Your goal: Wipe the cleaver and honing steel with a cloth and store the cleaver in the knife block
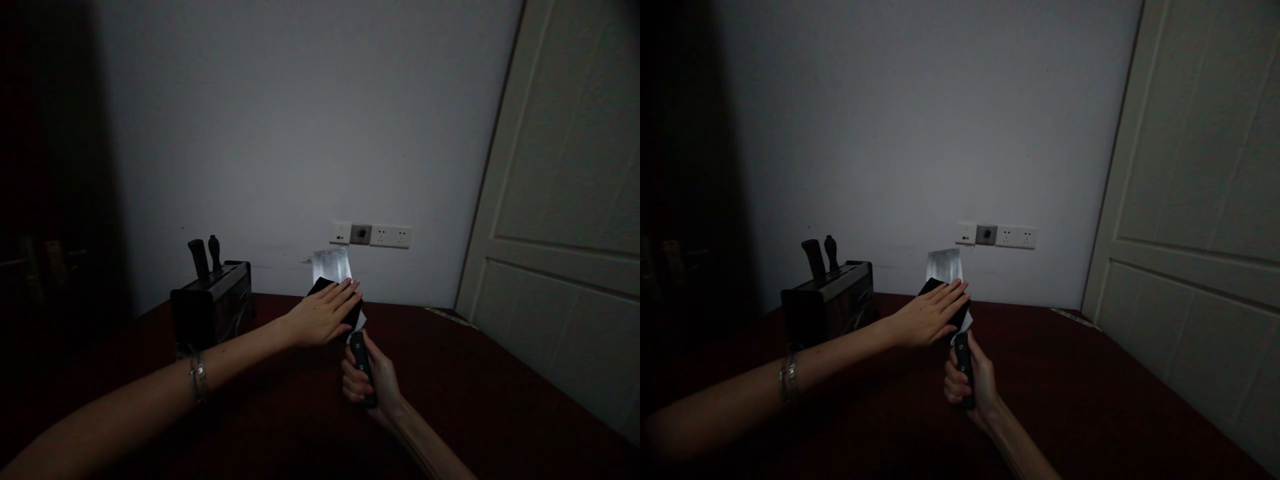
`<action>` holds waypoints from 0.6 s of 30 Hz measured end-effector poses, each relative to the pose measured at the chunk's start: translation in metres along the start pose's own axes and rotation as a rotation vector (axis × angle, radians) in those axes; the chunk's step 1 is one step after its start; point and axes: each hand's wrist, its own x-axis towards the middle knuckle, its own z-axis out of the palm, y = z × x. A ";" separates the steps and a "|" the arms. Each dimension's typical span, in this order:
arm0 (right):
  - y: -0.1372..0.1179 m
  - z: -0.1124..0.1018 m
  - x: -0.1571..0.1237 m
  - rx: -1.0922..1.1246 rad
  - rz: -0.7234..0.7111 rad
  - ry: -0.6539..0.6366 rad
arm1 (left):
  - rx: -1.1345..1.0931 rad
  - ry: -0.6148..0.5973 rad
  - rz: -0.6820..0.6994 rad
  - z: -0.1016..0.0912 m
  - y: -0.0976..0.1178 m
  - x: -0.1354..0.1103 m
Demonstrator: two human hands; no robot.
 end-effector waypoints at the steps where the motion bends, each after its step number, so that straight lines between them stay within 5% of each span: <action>1: 0.000 0.000 0.000 -0.005 -0.003 0.007 | 0.002 0.001 -0.002 0.000 0.001 0.000; 7: 0.003 0.002 -0.001 -0.001 0.016 0.003 | 0.007 0.050 -0.083 0.006 0.001 -0.001; 13: 0.015 0.004 0.001 0.033 0.057 -0.024 | 0.064 0.153 -0.429 0.013 -0.025 0.010; 18: 0.007 0.002 0.001 0.049 -0.008 -0.031 | 0.074 0.140 -0.401 0.016 0.005 0.013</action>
